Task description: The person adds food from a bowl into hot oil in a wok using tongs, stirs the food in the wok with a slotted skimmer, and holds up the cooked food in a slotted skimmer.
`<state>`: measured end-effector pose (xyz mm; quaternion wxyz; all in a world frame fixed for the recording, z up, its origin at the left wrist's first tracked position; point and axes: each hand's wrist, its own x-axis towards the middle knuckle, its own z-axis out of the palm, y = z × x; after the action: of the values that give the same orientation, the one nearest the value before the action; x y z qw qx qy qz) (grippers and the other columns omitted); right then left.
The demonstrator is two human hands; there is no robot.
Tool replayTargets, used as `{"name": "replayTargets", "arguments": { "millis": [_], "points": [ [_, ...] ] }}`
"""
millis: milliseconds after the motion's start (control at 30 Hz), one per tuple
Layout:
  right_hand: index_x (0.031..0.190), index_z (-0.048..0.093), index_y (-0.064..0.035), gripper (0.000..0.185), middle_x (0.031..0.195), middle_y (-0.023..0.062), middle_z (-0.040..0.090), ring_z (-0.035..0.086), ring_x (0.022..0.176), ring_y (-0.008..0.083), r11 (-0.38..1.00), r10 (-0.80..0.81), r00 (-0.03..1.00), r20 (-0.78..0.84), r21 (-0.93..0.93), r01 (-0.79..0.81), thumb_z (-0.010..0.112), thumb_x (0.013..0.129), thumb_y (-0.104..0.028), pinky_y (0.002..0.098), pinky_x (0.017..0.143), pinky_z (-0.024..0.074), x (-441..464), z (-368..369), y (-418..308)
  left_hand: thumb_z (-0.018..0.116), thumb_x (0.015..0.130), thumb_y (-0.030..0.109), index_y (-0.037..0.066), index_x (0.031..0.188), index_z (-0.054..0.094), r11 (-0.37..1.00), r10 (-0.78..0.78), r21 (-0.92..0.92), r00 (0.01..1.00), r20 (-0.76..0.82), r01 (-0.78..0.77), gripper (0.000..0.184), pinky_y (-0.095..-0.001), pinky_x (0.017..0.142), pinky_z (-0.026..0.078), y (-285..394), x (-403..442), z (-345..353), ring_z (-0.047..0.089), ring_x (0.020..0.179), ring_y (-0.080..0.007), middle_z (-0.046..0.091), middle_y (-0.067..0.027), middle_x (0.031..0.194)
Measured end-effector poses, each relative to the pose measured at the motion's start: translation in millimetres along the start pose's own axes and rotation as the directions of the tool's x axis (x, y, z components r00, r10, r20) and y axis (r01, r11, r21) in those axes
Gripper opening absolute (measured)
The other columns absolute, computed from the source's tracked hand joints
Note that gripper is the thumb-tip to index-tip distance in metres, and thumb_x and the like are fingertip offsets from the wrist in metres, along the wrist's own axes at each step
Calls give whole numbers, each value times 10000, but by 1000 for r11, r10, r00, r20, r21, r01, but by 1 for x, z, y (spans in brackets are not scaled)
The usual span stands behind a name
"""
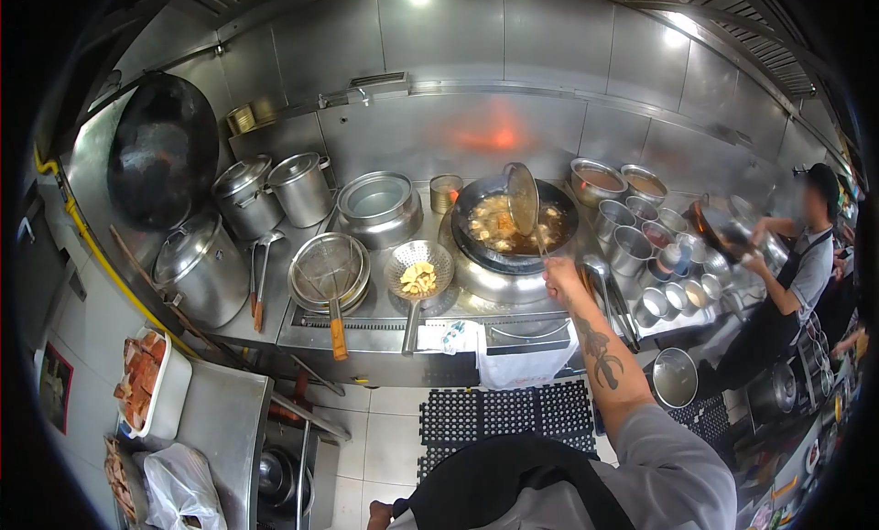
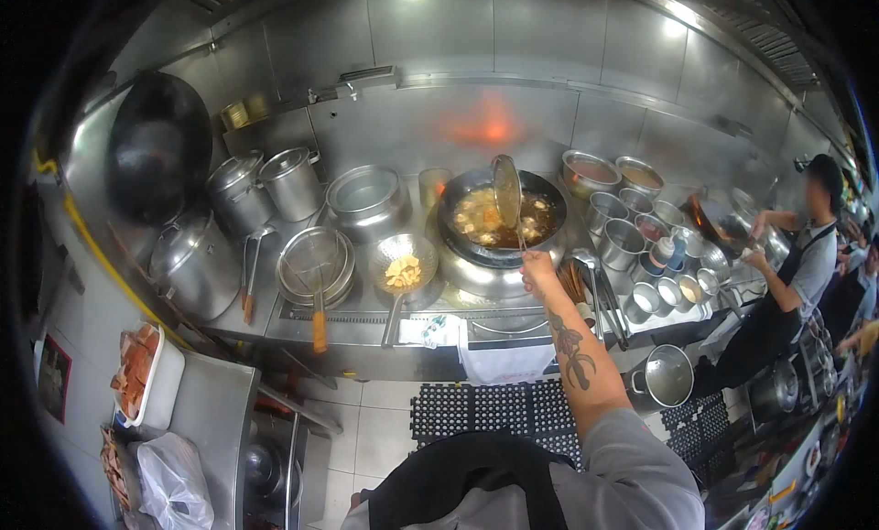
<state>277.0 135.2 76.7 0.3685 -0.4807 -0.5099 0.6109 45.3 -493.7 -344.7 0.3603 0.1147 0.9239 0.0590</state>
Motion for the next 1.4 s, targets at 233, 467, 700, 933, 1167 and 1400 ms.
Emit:
{"name": "replayTargets", "arguments": {
  "millis": [233, 467, 700, 933, 1167, 1400],
  "points": [
    [951, 474, -68, 101, 605, 31, 467, 368, 403, 102, 998, 37, 997, -73, 60, -33, 428, 918, -152, 255, 337, 266, 2, -9, 9, 681, 687, 270, -13, 754, 656, 1000, 28, 11, 1000, -3, -28, 292, -379, 682, 528, 4, -14, -8, 672, 746, -306, 677, -193, 790],
    [993, 454, -68, 112, 644, 63, 478, 375, 439, 110, 965, 161, 986, -35, 213, -150, 416, 903, -122, 258, 361, 272, 19, -18, 20, 677, 689, 272, -11, 754, 656, 998, 62, 32, 998, -8, -62, 290, -381, 682, 527, 14, -35, -26, 671, 744, -308, 676, -193, 788],
    [1012, 426, -54, 125, 675, 91, 489, 385, 443, 119, 894, 211, 974, 82, 388, -227, 401, 900, -103, 249, 367, 280, 35, -44, 23, 673, 692, 273, -8, 754, 657, 995, 95, 39, 995, -6, -94, 288, -383, 682, 527, 17, -44, -27, 671, 741, -309, 676, -193, 786],
    [994, 425, -59, 112, 654, 83, 502, 383, 440, 117, 862, 267, 958, 104, 419, -286, 388, 914, -127, 243, 367, 280, 55, -51, 31, 669, 694, 274, -6, 754, 657, 991, 115, 62, 993, -7, -115, 286, -385, 682, 526, 11, -52, -29, 670, 739, -311, 675, -193, 785],
    [991, 427, -54, 105, 655, 75, 497, 392, 451, 114, 797, 306, 937, 170, 493, -350, 386, 907, -103, 239, 370, 281, 73, -44, 43, 665, 697, 275, -4, 753, 657, 987, 138, 80, 990, -7, -137, 285, -387, 682, 525, 13, -60, -31, 669, 736, -313, 675, -193, 783],
    [881, 440, -21, 85, 646, 50, 480, 383, 449, 100, 714, 282, 916, 285, 575, -399, 409, 912, -93, 231, 366, 286, 67, -26, 41, 661, 699, 277, -1, 753, 658, 979, 171, 109, 985, 2, -170, 283, -389, 682, 525, 11, -61, -30, 668, 734, -315, 675, -192, 781]
  ]
}}
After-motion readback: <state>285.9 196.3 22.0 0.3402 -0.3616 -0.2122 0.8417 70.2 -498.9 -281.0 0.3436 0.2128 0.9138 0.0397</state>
